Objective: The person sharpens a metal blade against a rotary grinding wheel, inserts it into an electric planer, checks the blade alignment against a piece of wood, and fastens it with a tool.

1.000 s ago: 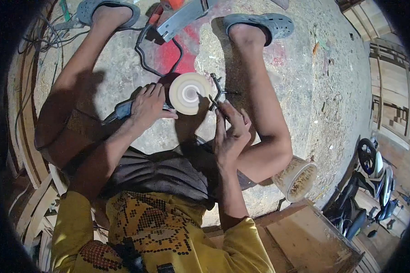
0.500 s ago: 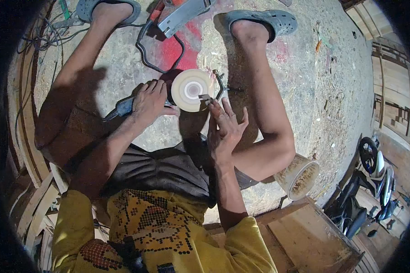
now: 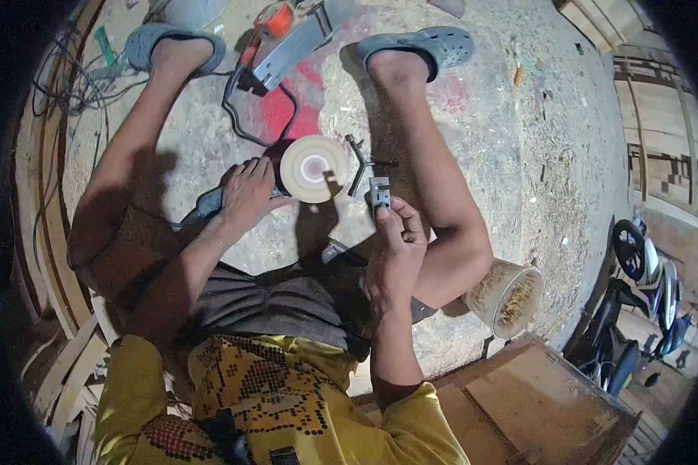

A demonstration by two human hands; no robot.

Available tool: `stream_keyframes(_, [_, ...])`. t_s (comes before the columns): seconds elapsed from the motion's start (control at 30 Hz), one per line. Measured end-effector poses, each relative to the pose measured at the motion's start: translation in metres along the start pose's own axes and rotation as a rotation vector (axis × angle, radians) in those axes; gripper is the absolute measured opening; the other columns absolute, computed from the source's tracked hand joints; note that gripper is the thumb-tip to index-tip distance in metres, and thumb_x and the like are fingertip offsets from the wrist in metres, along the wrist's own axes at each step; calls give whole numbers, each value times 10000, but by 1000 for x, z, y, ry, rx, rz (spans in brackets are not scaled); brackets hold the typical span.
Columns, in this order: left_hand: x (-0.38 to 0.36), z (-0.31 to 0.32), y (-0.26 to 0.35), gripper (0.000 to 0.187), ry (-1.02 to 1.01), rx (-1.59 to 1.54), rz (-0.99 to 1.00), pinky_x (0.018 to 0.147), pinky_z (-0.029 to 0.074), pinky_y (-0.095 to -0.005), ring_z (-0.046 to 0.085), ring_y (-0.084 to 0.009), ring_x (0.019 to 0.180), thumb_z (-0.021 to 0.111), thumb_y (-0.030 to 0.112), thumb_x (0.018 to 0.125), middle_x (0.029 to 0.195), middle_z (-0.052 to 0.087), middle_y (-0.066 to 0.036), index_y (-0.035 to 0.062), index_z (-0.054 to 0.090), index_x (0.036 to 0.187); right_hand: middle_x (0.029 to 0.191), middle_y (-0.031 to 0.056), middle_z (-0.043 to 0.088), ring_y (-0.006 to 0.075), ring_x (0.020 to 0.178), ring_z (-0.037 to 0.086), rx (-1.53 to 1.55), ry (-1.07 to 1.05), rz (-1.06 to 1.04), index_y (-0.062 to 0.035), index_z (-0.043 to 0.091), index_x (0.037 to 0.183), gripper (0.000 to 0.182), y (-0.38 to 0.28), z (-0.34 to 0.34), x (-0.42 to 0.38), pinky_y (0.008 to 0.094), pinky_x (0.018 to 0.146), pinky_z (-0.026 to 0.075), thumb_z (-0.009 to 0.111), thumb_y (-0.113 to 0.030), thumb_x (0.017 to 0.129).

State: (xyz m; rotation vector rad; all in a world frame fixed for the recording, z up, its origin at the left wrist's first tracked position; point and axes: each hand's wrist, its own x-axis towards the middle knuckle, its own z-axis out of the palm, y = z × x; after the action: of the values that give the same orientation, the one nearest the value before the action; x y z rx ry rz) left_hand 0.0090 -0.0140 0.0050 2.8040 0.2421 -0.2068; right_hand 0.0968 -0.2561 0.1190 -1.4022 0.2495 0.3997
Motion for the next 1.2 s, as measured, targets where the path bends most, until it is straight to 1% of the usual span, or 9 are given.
stream_keyframes(0.03, [-1,-1,-1,770,-7,-8,11,973,465,-454,588,-336,1164,777,571,800,1183,614,-192,-77,596,1174,1146,88,709,237,1101,686,306,-57,189,-26,637,1232,282,-4,-3,0,480,1151,425,701,-44,958])
stream_keyframes(0.13, [-3,-1,-1,686,44,-28,9,969,479,-441,589,-306,1153,839,473,774,1150,595,-144,-38,620,1175,1196,73,680,216,1204,638,456,-132,317,-45,587,1319,412,-19,1,-9,477,1149,438,739,-137,947])
stream_keyframes(0.4, [-9,-2,-5,708,15,-86,-75,976,480,-491,583,-374,1194,886,392,728,1223,599,-185,-2,567,1223,1254,34,669,183,1243,617,510,-142,358,-102,552,1413,542,-30,1,-33,425,1083,460,769,-207,927])
stream_keyframes(0.67, [-13,-30,7,619,-51,-246,-262,940,520,-520,642,-418,1127,879,352,740,1165,636,-229,-12,589,1149,1202,-32,659,123,983,610,551,-248,319,-158,574,1380,498,-36,-2,-52,347,953,473,766,-170,921])
stream_keyframes(0.83, [-19,-118,4,655,202,-256,-283,971,521,-490,639,-404,1171,864,364,772,1229,647,-234,-17,581,1224,1165,-19,646,124,937,606,537,-324,360,-130,592,1315,437,-31,-10,-50,304,864,507,760,-134,912])
stream_keyframes(0.97, [-42,-216,-21,670,493,-180,-284,978,524,-498,646,-411,1156,866,374,760,1210,651,-240,-30,602,1225,1040,62,673,201,960,657,487,-385,300,-148,609,1213,283,-47,-11,-58,289,661,578,725,-168,956])
stream_keyframes(1.03, [-63,-264,-38,650,608,-28,-323,952,531,-515,658,-427,1120,859,378,758,1168,660,-245,-37,614,1195,1052,126,706,258,973,673,524,-411,298,-121,634,1173,205,-43,-20,-49,419,848,580,696,-173,985])
stream_keyframes(1.13, [-109,-347,-49,549,658,219,-462,897,544,-517,666,-434,1060,825,323,768,1131,676,-224,-9,624,1156,953,95,714,198,859,673,524,-221,165,-35,658,1116,231,-42,-1,-61,360,914,510,735,-193,966])
stream_keyframes(1.2, [-133,-380,-84,554,789,401,-404,903,544,-502,663,-419,1074,829,314,772,1152,670,-212,6,624,1184,979,93,713,193,889,668,514,-390,168,-32,653,1143,261,-29,-29,-39,356,919,506,747,-188,955])
